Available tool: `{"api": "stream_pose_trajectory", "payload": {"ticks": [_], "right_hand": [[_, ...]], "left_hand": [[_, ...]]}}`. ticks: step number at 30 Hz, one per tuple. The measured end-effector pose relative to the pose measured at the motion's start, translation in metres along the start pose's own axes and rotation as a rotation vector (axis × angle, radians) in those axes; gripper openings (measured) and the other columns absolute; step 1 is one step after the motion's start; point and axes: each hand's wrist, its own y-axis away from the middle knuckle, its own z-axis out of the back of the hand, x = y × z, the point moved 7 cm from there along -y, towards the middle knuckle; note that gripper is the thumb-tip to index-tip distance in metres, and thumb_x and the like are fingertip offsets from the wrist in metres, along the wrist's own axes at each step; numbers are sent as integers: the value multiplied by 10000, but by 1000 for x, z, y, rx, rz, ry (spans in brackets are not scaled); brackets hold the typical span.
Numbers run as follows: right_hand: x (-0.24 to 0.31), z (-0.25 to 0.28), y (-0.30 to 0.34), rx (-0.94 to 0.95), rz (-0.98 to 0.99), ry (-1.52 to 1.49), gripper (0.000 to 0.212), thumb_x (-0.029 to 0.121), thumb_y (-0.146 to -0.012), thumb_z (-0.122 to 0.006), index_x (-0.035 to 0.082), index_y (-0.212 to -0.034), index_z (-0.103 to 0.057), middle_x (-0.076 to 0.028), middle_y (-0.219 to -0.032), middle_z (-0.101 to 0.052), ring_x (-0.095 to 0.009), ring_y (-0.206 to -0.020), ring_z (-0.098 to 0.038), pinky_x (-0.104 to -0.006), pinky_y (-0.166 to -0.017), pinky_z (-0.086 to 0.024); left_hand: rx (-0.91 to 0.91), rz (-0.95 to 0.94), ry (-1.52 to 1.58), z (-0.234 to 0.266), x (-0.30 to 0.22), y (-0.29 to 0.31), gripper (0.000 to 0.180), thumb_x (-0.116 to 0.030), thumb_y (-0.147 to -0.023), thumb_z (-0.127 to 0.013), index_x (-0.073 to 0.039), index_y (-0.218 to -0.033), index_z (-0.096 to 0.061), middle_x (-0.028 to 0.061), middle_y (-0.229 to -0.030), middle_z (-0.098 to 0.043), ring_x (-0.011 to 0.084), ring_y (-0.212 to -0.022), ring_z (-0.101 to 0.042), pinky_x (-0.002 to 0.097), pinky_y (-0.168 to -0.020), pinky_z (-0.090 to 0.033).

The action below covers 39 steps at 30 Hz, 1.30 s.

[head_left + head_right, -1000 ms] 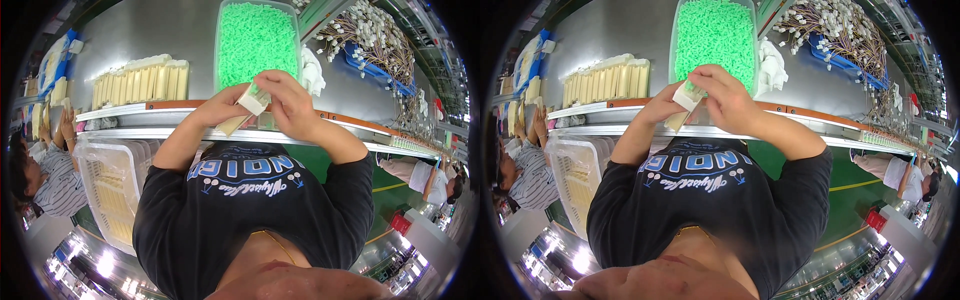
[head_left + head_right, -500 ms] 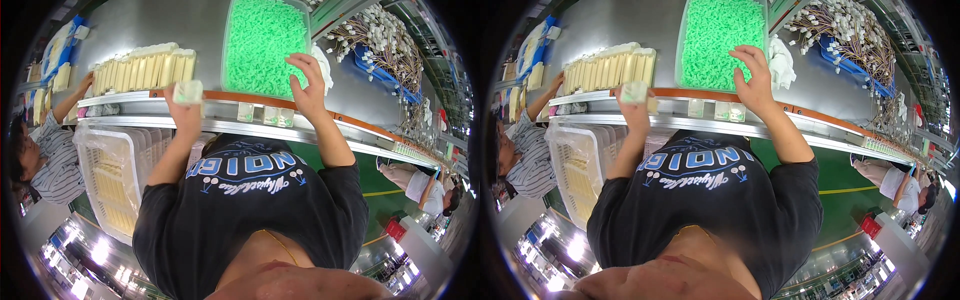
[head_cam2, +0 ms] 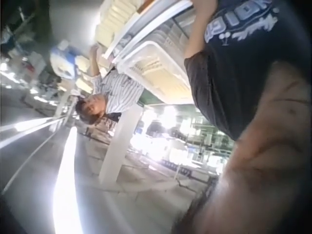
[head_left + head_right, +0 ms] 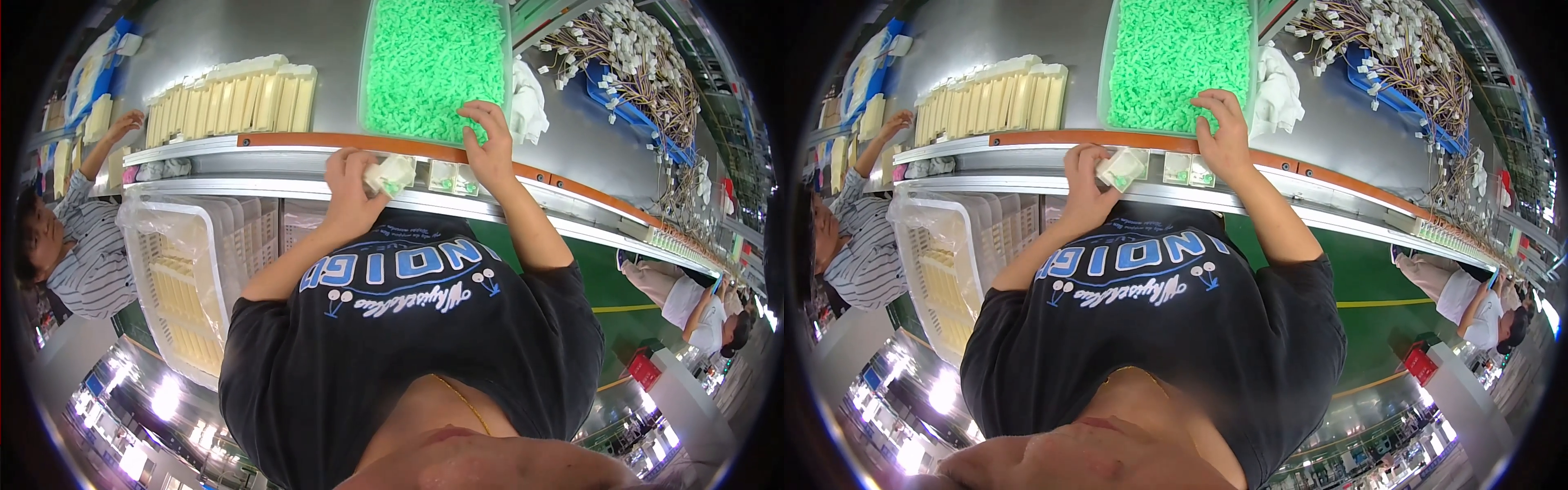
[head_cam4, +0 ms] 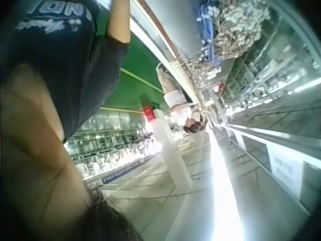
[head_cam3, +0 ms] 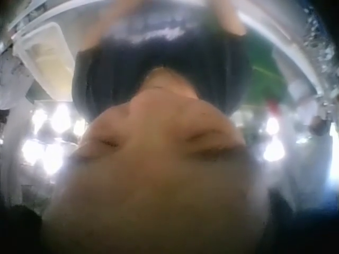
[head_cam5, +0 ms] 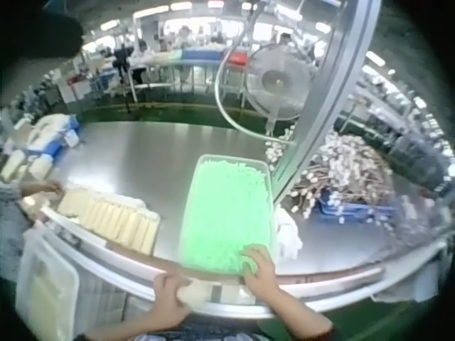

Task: The person inserts small green plastic components by hand into a white multi-slot plastic holder at an assembly station.

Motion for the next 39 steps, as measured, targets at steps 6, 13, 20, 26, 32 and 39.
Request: {"api": "stream_pose_trajectory", "payload": {"ticks": [6,13,20,26,32,39], "right_hand": [[3,-5,2,51,27,66,253,-40,-703,-497,29,-938,-560,-121,-982,-502,-256,-947,-490,-323,-817,-391],[-8,-7,-7,159,-69,-13,189,0,-716,-508,16,-897,-558,-125,-937,-523,-245,-862,-529,-327,-739,-429],[-25,-72,-47,711,-197,346,142,48,-693,-524,7,-813,-586,-155,-807,-594,-290,-737,-576,-352,-673,-466],[-22,-111,-37,938,-87,653,154,57,-675,-525,-15,-802,-573,-182,-799,-593,-323,-788,-579,-413,-658,-471],[-17,-107,-42,824,-27,592,149,68,-708,-482,-12,-828,-518,-203,-783,-571,-352,-755,-557,-443,-662,-434],[-36,-80,-49,666,-59,314,201,89,-739,-477,-9,-899,-548,-195,-773,-584,-349,-721,-562,-412,-647,-440]], "left_hand": [[448,488,94,-5,22,3,529,-271,-712,-641,12,-1098,-414,222,-956,-567,354,-891,-541,394,-802,-405],[523,250,114,34,29,-55,325,-222,-834,-492,-33,-1098,-488,154,-1010,-575,271,-933,-552,336,-816,-414],[257,-52,-768,61,131,-168,387,-142,-701,-605,-107,-1071,-498,126,-1042,-523,279,-985,-492,396,-850,-368],[692,85,-966,16,181,-175,385,-149,-651,-619,-131,-1022,-516,94,-1039,-526,244,-1054,-448,415,-874,-311],[717,195,-886,26,195,-179,314,-182,-670,-599,-106,-968,-539,99,-1004,-555,249,-1018,-484,410,-890,-291],[220,85,-337,96,141,-203,281,-185,-725,-591,-65,-972,-526,111,-957,-570,237,-897,-555,363,-771,-423]]}}
